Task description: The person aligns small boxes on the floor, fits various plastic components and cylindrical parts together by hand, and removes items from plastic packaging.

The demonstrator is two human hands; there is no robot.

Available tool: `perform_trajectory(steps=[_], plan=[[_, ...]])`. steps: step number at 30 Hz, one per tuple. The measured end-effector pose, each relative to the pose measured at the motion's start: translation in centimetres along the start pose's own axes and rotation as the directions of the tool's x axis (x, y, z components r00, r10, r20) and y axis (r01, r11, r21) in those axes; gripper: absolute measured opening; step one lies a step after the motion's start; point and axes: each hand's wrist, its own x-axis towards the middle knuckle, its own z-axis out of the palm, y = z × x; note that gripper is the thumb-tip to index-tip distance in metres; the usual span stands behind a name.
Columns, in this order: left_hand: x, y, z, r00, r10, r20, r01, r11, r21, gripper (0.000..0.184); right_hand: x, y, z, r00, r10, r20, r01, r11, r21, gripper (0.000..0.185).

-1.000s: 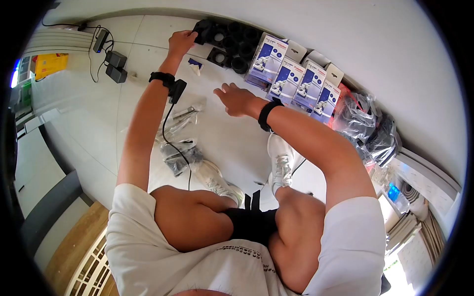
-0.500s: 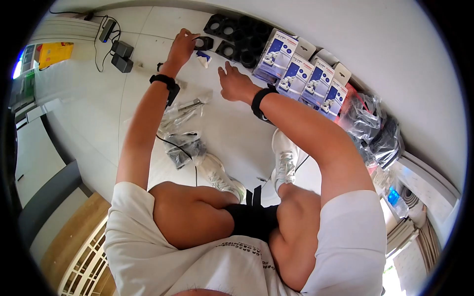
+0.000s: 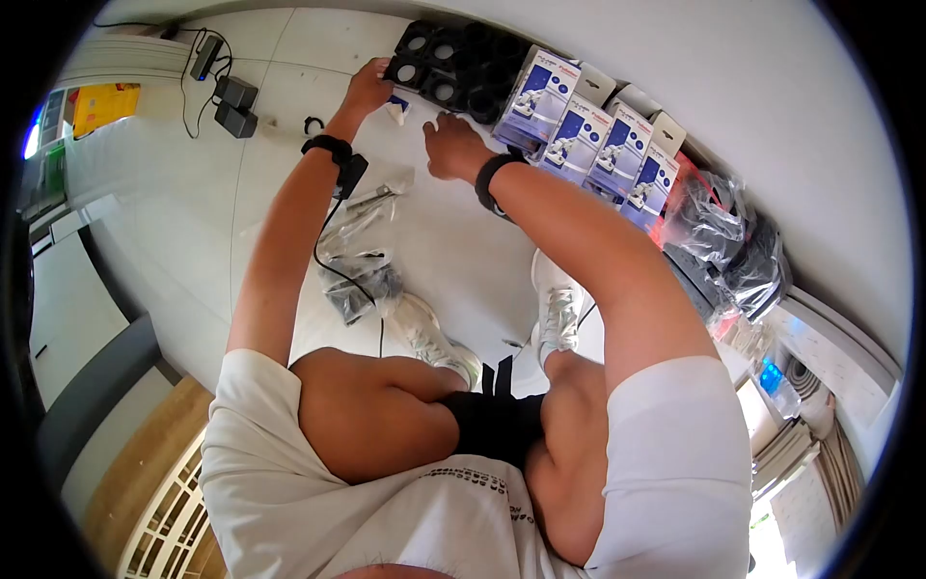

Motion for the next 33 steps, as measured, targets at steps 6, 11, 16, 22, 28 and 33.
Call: perform_trajectory(steps=[6,11,16,22,28,33], plan=[[-3.5,0.0,-2.4,0.996,0.075,-0.052,-0.075,0.997,0.008,0.053,0.1,0.0,1.0,0.995,-0.011,-0.103,0.013,1.0,0.021,0.051],[-14.9,-0.8,-12.0,0.889,0.291,0.354,-0.412,0.845,0.341,0.042,-0.7,-2.3,1.4,0.947,-0.294,-0.129,0.307,0.947,0.095,0.047],[-23.6,-11.4,-14.4,0.966,-0.065,0.251,-0.062,0.881,0.469,0.044,1.0,-4.6,5.2,0.851,-0.514,-0.107,0.514,0.857,-0.034,0.04],[-18.5,-12.6,-11.5,0.964,0.229,-0.134,-0.169,0.919,0.356,0.04,1.1,-5.2,4.9,0.816,-0.578,-0.017,0.57,0.809,-0.142,0.021],[-10.6,-9.6,-9.8,0.998,0.057,0.035,-0.066,0.899,0.433,0.039,0.1,-4.2,5.2,0.772,-0.635,-0.033,0.625,0.767,-0.147,0.014],[-11.9,-8.6,-9.9,0.981,0.14,-0.134,-0.054,0.861,0.505,0.039,-1.9,-3.7,4.3,0.774,-0.626,0.096,0.633,0.772,-0.062,0.018]])
